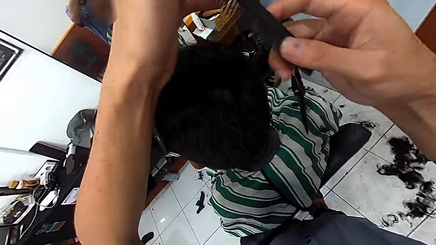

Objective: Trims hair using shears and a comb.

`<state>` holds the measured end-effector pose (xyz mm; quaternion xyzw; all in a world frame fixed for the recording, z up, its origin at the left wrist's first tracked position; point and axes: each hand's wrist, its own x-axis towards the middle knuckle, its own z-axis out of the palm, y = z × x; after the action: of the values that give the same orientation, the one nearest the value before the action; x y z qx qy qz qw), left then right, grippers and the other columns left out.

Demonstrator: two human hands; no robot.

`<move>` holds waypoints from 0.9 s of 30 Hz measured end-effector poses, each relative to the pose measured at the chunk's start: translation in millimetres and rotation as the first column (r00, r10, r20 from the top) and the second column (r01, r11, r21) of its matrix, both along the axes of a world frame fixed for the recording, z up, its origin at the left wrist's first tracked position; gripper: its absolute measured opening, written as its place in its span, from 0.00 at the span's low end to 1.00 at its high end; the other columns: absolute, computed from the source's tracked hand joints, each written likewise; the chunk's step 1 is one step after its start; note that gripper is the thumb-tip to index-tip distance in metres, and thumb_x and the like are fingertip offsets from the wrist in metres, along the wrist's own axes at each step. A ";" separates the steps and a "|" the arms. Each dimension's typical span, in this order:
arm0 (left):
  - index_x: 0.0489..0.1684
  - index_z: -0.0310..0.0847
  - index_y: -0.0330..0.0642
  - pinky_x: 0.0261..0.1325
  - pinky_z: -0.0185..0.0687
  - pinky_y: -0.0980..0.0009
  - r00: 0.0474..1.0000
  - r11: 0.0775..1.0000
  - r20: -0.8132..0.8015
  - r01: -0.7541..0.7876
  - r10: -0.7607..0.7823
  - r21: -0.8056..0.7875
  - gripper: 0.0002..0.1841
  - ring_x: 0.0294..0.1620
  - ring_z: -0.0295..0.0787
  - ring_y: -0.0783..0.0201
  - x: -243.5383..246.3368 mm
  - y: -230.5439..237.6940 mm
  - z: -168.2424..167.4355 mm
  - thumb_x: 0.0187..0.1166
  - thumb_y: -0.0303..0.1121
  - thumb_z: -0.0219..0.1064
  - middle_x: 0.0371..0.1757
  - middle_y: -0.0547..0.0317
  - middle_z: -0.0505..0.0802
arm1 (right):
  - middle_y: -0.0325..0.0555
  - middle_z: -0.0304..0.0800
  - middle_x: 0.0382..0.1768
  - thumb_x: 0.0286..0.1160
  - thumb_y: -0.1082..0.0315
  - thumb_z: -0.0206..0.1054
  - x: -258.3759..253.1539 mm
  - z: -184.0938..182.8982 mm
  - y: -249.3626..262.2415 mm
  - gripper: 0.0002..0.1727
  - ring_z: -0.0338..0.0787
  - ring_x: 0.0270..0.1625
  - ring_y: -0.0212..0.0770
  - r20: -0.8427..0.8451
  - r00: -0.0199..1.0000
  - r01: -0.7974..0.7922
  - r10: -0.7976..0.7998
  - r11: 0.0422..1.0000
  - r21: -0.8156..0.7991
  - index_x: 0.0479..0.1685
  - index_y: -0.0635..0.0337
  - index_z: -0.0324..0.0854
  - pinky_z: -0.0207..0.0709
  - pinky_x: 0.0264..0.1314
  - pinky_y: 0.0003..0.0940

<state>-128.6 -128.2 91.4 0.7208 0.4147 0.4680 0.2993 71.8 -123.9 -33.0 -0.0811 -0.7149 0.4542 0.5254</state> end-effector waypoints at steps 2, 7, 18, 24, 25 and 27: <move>0.41 0.78 0.47 0.56 0.84 0.77 0.947 0.978 -0.263 -0.153 0.186 0.139 0.12 0.47 0.85 0.80 -31.8 -0.2 -6.4 0.89 0.29 0.47 0.38 0.74 0.86 | 0.29 0.87 0.36 0.86 0.70 0.58 -8.2 1.7 3.5 0.14 0.86 0.36 0.23 0.003 0.982 0.191 -0.191 0.981 -0.021 0.64 0.64 0.79 0.85 0.46 0.22; 0.52 0.89 0.58 0.86 0.64 0.51 0.968 0.982 -0.237 0.116 -0.078 0.147 0.43 0.92 0.60 0.51 -137.3 -63.3 -59.2 0.78 0.77 0.30 0.89 0.62 0.73 | 0.31 0.89 0.37 0.87 0.70 0.58 -4.4 -32.5 28.0 0.15 0.82 0.33 0.20 0.151 0.962 0.241 -0.227 0.967 -0.082 0.63 0.61 0.86 0.78 0.39 0.16; 0.57 0.94 0.54 0.97 0.36 0.47 0.632 0.817 -0.601 0.573 -0.489 -0.062 0.19 0.95 0.46 0.42 -95.8 -15.4 -41.2 0.80 0.52 0.67 0.86 0.56 0.76 | 0.30 0.88 0.35 0.86 0.72 0.56 -5.7 -46.6 -28.8 0.14 0.82 0.32 0.21 0.121 0.987 0.132 -0.108 0.968 -0.212 0.58 0.61 0.87 0.78 0.37 0.15; 0.65 0.89 0.38 0.97 0.42 0.47 0.577 0.774 -0.612 0.627 -0.541 -0.092 0.20 0.90 0.65 0.51 -79.7 -11.1 -33.0 0.86 0.36 0.56 0.76 0.56 0.87 | 0.29 0.76 0.22 0.86 0.70 0.50 3.1 -28.9 -46.0 0.17 0.77 0.24 0.24 0.144 0.989 0.057 0.034 0.810 -0.583 0.47 0.54 0.89 0.77 0.28 0.17; 0.65 0.88 0.36 0.97 0.45 0.49 0.590 0.781 -0.596 0.616 -0.545 -0.104 0.20 0.89 0.67 0.53 -79.3 -12.3 -31.7 0.86 0.35 0.56 0.75 0.54 0.87 | 0.29 0.75 0.20 0.85 0.70 0.49 4.6 -26.7 -47.2 0.18 0.77 0.23 0.24 0.134 0.989 0.039 0.056 0.786 -0.617 0.46 0.53 0.90 0.78 0.28 0.19; 0.65 0.87 0.34 0.96 0.53 0.55 0.611 0.792 -0.573 0.598 -0.547 -0.119 0.20 0.87 0.71 0.55 -78.4 -15.3 -29.5 0.84 0.36 0.58 0.75 0.52 0.87 | 0.30 0.77 0.21 0.85 0.70 0.47 8.3 -21.7 -50.9 0.20 0.79 0.23 0.25 0.078 0.994 -0.008 0.078 0.754 -0.657 0.45 0.54 0.90 0.83 0.30 0.21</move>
<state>-207.0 -143.5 61.9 0.9335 0.2130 0.1218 0.2613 80.1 -174.8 -54.7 -0.2661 -0.5379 0.6828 0.4167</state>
